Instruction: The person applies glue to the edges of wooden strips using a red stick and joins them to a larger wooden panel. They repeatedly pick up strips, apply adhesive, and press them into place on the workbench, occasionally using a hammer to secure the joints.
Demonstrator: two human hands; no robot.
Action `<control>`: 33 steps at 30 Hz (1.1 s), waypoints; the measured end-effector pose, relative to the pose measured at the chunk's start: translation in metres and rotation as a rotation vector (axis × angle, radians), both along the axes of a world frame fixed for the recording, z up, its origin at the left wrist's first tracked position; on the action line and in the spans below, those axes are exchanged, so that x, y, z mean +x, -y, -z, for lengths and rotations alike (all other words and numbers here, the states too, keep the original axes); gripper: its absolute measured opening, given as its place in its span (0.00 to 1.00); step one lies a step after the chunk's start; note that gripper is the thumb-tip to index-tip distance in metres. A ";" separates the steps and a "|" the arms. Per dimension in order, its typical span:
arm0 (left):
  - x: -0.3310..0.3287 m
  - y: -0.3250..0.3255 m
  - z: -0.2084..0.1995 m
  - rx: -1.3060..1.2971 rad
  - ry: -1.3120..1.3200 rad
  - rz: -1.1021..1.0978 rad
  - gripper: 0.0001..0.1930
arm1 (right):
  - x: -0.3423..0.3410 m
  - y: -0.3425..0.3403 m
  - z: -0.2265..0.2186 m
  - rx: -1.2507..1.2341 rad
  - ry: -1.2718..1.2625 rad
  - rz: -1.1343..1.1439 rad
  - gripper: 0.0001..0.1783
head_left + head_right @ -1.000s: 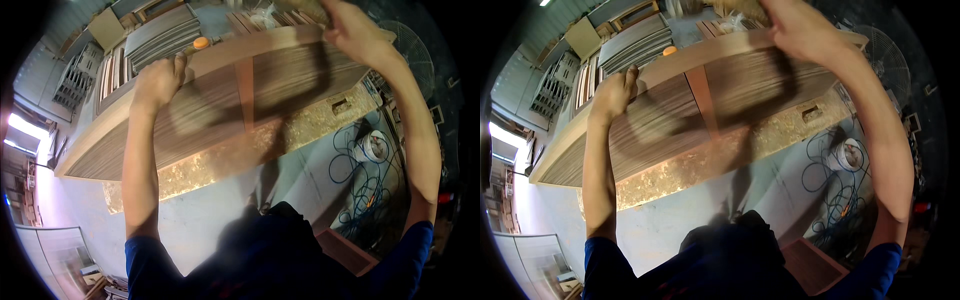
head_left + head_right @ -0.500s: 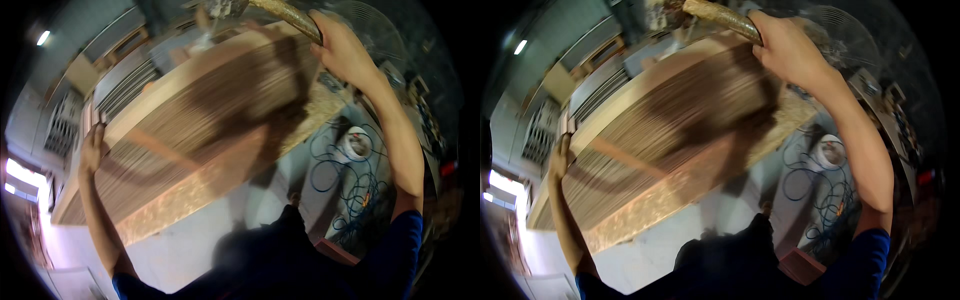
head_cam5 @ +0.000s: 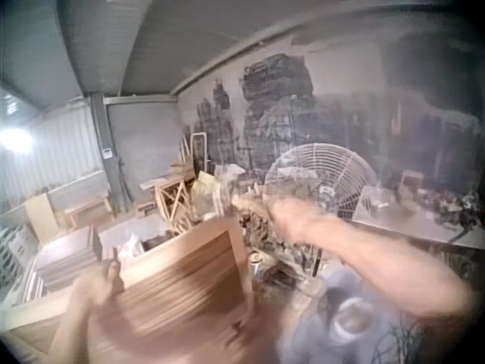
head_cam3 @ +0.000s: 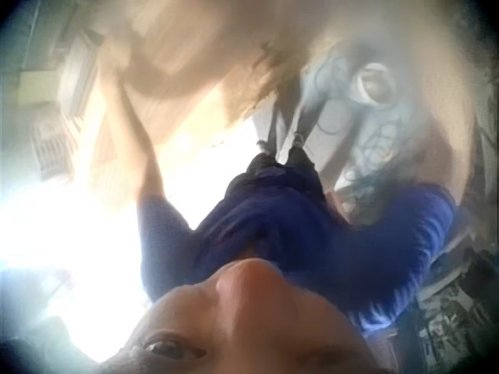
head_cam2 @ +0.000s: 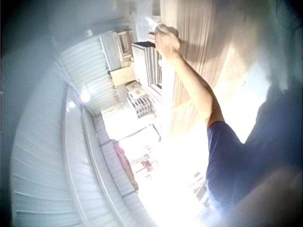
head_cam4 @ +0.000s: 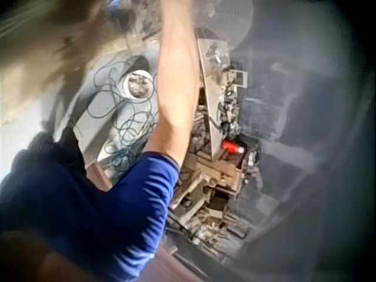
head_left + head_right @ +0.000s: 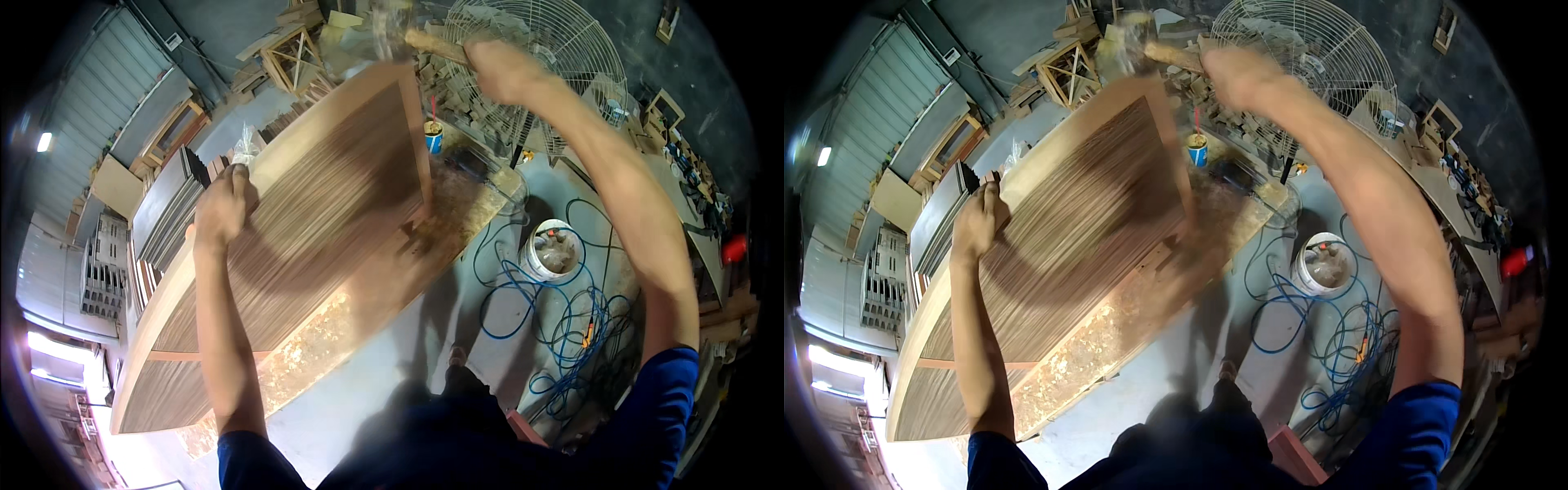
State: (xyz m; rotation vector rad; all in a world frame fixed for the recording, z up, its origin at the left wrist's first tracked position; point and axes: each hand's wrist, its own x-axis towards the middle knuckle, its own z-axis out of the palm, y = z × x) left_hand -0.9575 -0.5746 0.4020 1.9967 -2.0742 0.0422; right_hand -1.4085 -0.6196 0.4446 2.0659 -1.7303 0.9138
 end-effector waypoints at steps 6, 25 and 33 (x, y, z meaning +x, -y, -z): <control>-0.005 -0.004 0.007 -0.058 0.041 -0.028 0.31 | 0.006 -0.001 -0.040 0.056 0.106 -0.013 0.11; -0.038 0.009 0.014 -0.114 -0.139 -0.063 0.31 | -0.110 0.041 0.272 0.345 0.830 -0.290 0.15; -0.160 0.050 0.032 -0.328 -0.053 0.022 0.37 | -0.102 0.034 0.508 1.297 0.865 -0.121 0.20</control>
